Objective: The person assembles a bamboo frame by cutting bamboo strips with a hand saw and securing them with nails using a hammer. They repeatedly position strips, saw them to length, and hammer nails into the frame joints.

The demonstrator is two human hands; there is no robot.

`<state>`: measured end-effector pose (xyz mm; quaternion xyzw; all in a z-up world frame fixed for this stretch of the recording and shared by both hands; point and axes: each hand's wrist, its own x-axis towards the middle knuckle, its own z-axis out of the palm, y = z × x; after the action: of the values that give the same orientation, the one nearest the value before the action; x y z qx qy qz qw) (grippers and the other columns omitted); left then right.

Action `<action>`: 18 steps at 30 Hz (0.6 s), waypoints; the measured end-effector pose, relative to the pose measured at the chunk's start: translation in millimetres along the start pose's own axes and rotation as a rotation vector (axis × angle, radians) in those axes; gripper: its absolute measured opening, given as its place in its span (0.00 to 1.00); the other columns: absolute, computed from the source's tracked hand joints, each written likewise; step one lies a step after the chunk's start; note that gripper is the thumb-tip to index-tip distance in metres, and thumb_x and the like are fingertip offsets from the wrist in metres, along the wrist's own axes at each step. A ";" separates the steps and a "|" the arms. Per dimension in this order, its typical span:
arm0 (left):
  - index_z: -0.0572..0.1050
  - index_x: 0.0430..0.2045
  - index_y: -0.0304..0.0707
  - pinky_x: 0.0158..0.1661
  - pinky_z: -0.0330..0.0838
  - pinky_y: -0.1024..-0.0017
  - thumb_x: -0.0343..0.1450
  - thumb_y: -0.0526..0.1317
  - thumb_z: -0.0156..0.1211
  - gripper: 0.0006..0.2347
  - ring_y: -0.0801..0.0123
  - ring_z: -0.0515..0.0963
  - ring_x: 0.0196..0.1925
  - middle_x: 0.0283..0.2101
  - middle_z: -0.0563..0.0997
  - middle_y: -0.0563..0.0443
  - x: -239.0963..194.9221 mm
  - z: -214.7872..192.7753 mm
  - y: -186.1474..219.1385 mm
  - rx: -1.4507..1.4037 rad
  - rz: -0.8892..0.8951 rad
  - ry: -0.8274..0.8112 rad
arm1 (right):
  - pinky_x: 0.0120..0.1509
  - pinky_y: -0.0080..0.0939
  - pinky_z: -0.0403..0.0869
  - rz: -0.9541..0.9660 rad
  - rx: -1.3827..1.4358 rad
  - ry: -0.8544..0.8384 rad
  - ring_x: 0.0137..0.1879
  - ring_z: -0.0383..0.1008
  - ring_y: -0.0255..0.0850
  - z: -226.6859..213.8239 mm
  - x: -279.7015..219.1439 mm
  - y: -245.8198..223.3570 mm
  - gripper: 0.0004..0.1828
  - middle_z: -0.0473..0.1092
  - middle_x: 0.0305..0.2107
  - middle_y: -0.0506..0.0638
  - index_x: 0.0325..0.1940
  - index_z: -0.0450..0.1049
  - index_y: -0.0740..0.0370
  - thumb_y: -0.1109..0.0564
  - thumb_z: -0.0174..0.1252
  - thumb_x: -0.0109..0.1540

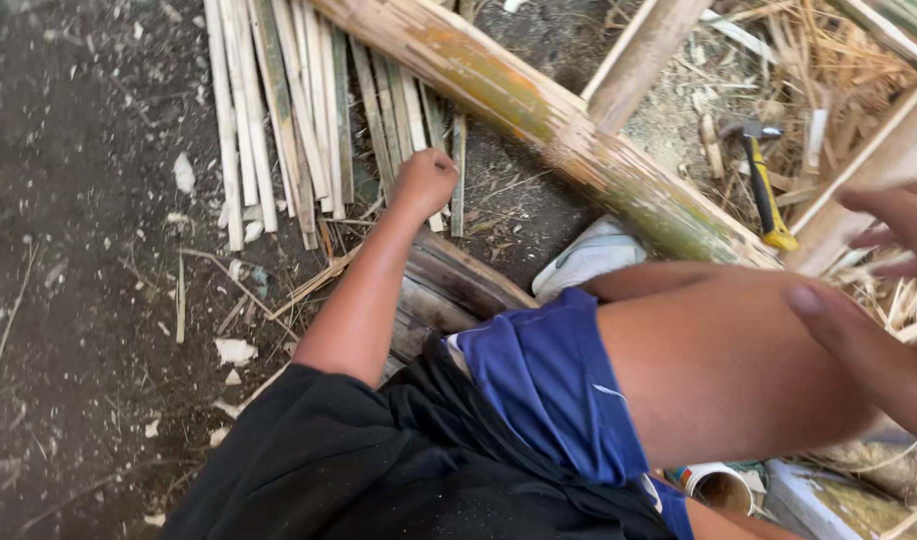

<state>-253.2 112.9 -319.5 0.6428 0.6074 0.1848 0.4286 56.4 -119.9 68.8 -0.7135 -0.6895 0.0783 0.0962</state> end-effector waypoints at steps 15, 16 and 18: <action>0.62 0.60 0.30 0.51 0.77 0.55 0.67 0.42 0.68 0.30 0.45 0.77 0.57 0.58 0.70 0.31 15.1 -82.6 -121.5 0.165 -0.693 0.262 | 0.56 0.53 0.76 0.008 -0.262 -0.684 0.50 0.78 0.59 68.9 119.8 -126.8 0.35 0.76 0.43 0.60 0.64 0.69 0.57 0.38 0.61 0.58; 0.66 0.58 0.31 0.51 0.76 0.55 0.68 0.42 0.68 0.26 0.45 0.78 0.56 0.56 0.72 0.32 16.9 -83.1 -134.0 0.192 -0.666 0.252 | 0.56 0.53 0.76 0.016 -0.220 -0.676 0.50 0.78 0.59 70.4 120.9 -126.9 0.35 0.77 0.42 0.60 0.64 0.69 0.57 0.38 0.61 0.58; 0.73 0.52 0.33 0.52 0.75 0.55 0.70 0.42 0.67 0.19 0.45 0.79 0.53 0.52 0.77 0.33 18.9 -74.5 -165.5 0.247 -0.619 0.234 | 0.55 0.53 0.76 0.019 -0.199 -0.667 0.49 0.78 0.58 73.0 124.8 -130.0 0.35 0.77 0.41 0.59 0.64 0.69 0.57 0.38 0.61 0.57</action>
<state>-409.0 137.6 -411.1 0.4499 0.8360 0.0437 0.3110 -82.8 10.9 32.5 -0.6611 -0.6806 0.2403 -0.2052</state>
